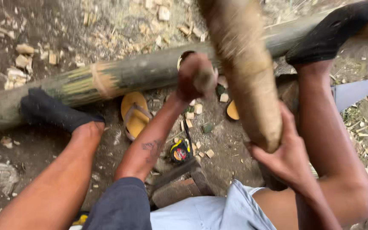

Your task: The person hollows out a section of a bamboo pole using a chisel and wooden mallet. They repeatedly strike the chisel to remove material from the interior, then insert a smaller bamboo piece to test the fit.

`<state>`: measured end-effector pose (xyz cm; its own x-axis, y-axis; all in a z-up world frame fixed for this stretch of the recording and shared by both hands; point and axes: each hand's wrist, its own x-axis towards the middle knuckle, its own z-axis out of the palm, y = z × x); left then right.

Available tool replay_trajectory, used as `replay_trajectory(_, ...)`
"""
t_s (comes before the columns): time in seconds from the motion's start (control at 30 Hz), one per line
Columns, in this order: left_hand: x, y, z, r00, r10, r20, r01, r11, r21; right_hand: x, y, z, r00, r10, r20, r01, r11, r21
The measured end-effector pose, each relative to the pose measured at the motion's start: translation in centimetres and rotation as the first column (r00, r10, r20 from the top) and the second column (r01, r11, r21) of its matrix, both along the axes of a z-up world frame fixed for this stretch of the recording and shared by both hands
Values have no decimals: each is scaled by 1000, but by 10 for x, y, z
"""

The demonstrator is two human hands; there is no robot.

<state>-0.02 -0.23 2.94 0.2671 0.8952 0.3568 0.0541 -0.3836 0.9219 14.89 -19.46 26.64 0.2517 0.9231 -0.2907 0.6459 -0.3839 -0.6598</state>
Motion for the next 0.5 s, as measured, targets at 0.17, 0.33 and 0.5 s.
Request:
replay_trajectory(0.17, 1, 60, 30, 910, 69, 408, -68, 998, -18, 4, 46, 38, 999, -22, -23, 24, 994, 106)
replay_trajectory(0.33, 6, 75, 39, 890, -15, 455, 3, 1000, 27, 1, 65, 59, 993, -6, -115, 17, 995, 97)
replay_trajectory(0.5, 13, 77, 38, 887, -61, 457, 48, 998, 39, 38, 35, 55, 995, -28, -100, 26, 999, -22)
